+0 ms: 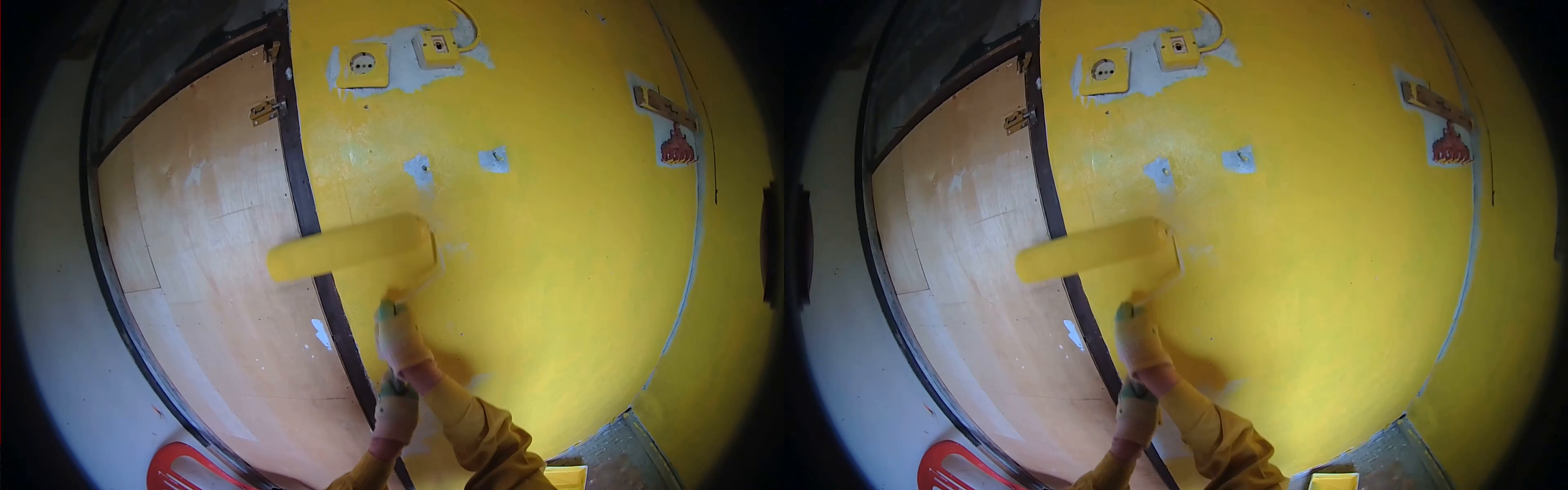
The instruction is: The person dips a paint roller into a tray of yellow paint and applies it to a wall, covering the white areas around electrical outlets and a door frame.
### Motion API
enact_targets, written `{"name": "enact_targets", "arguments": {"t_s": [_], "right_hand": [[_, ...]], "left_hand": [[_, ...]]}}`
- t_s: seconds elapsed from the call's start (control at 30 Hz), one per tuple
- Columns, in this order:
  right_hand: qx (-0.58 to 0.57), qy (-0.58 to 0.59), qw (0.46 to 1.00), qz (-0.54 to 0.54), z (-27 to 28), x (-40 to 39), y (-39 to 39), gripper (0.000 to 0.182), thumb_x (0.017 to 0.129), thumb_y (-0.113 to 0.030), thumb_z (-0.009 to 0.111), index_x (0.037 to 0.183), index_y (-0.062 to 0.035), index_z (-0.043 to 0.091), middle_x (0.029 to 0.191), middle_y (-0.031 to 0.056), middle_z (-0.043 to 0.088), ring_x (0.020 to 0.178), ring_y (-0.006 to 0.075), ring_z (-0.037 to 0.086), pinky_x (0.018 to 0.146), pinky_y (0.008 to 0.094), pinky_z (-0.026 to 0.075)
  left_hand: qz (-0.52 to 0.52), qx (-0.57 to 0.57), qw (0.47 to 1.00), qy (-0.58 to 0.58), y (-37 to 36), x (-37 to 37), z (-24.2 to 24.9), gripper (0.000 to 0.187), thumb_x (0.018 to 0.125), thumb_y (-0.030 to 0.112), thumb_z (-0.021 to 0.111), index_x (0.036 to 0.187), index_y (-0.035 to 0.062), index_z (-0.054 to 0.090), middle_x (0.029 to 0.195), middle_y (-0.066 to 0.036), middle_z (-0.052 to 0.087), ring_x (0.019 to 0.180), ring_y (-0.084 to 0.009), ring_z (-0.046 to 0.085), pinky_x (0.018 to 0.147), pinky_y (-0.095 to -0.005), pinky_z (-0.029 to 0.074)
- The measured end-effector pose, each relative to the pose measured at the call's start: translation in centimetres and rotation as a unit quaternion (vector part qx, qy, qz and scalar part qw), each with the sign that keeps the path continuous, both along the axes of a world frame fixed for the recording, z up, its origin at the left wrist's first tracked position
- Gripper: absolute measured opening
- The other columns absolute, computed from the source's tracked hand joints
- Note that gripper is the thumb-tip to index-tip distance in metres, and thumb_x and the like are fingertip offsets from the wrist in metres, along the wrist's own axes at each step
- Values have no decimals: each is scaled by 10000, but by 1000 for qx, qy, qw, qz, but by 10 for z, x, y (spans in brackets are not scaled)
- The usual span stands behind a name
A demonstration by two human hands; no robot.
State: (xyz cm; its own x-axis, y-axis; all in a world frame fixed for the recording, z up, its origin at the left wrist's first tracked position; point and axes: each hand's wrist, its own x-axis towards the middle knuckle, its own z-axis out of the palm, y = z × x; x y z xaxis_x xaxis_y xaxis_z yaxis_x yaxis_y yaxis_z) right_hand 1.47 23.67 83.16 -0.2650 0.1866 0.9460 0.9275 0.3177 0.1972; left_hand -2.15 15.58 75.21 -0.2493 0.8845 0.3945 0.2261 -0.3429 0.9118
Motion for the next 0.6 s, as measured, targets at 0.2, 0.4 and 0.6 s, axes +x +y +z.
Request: {"name": "enact_targets", "arguments": {"t_s": [0.2, 0.4, 0.6], "right_hand": [[-260, 414, 733, 472, -104, -3, 9, 230, 807, -289, 472, 676, -104, 432, 503, -13, 367, 404, 105, 364, 363, 240, 289], [-320, 505, 609, 520, -21, 27, -17, 320, 848, -353, 383, 615, -134, 393, 425, -39, 314, 307, 79, 279, 296, 224, 223], [-398, 554, 472, 559, 68, 38, 3, 298, 848, -341, 380, 623, -145, 377, 419, -48, 300, 287, 85, 259, 282, 233, 199]], "left_hand": [[-2, 1, 1000, 0, -9, 2, -101, 233, 729, 155, 506, 937, 71, 442, 717, -144, 543, 678, -298, 543, 576, -353, 406], [34, 18, 994, 105, -15, 26, -22, 233, 727, 107, 522, 935, 39, 439, 730, -92, 540, 667, -157, 532, 589, -310, 413], [33, 83, 991, 100, 20, 34, 48, 205, 746, 160, 515, 893, 55, 419, 739, -163, 527, 684, -347, 525, 567, -404, 398]]}}
